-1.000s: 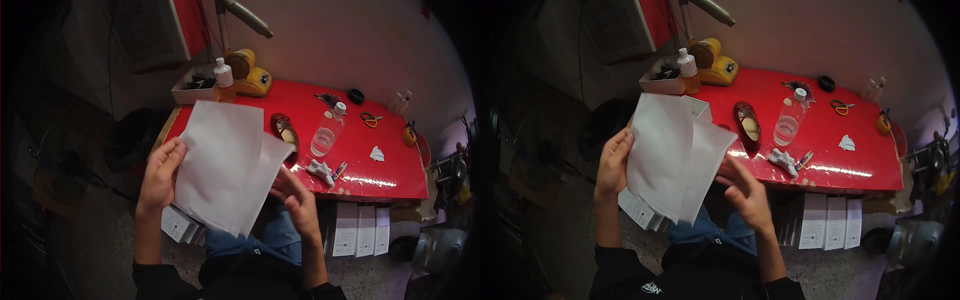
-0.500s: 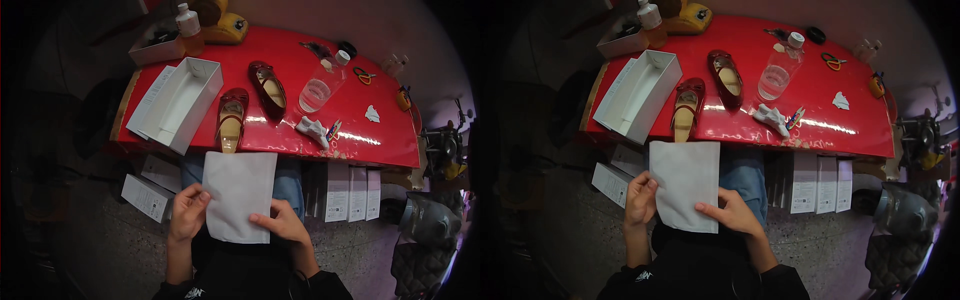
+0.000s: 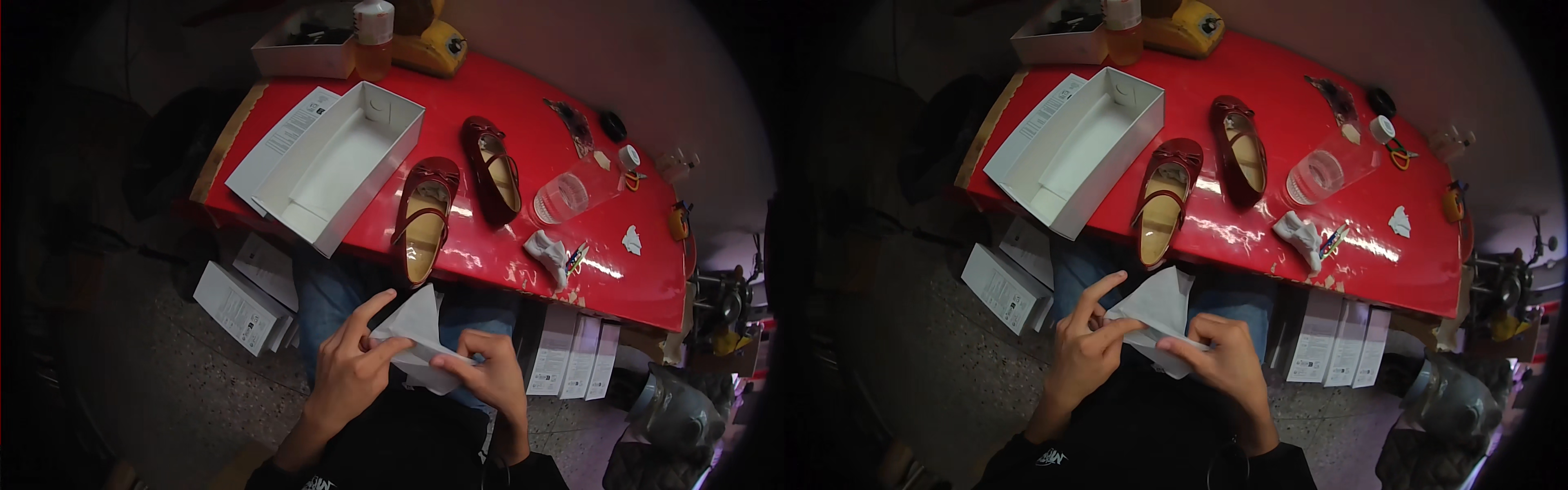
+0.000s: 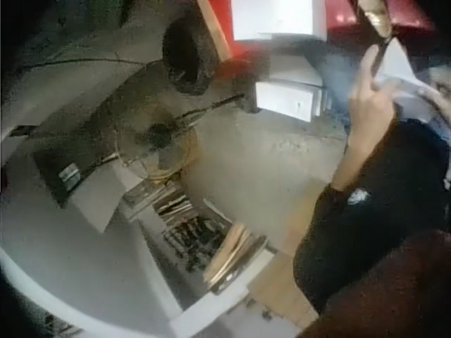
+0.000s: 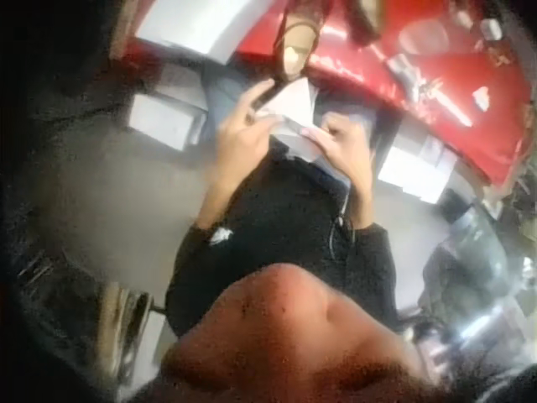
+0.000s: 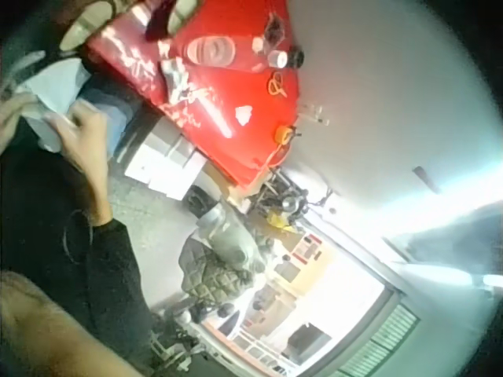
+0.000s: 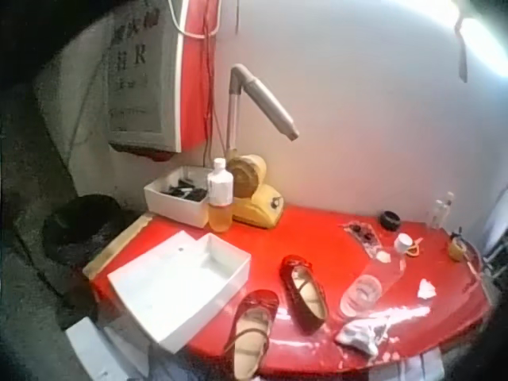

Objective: Cleaning a pair of red shoes with a cloth and cleaning fluid before packaging them into a box.

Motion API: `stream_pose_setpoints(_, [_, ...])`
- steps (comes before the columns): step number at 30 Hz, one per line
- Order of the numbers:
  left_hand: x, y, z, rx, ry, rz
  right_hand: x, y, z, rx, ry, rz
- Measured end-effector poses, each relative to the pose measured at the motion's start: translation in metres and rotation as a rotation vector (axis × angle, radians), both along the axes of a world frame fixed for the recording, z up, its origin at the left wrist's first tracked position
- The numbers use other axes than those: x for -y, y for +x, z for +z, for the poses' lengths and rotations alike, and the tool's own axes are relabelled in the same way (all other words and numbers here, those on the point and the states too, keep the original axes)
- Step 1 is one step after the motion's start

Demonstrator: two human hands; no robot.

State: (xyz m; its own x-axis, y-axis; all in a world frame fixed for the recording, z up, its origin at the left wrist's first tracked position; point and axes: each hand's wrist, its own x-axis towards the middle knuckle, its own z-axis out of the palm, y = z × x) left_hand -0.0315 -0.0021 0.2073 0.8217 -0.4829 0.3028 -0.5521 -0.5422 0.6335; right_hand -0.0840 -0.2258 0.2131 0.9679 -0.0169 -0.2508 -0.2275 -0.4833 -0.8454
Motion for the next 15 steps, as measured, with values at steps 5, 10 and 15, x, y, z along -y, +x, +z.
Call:
stream_pose_setpoints(5, [-0.018,-0.003,-0.025,-0.033,0.060,0.054,-0.020,0.044,0.013,0.437,-0.196,-0.192])
stream_pose_setpoints(10, [-0.022,0.003,-0.051,-0.269,0.036,0.302,-0.020,0.085,-0.009,0.481,-0.565,0.379])
stream_pose_setpoints(15, [-0.005,0.010,-0.078,-0.333,-0.035,0.161,-0.001,0.084,-0.012,0.627,-0.958,0.409])
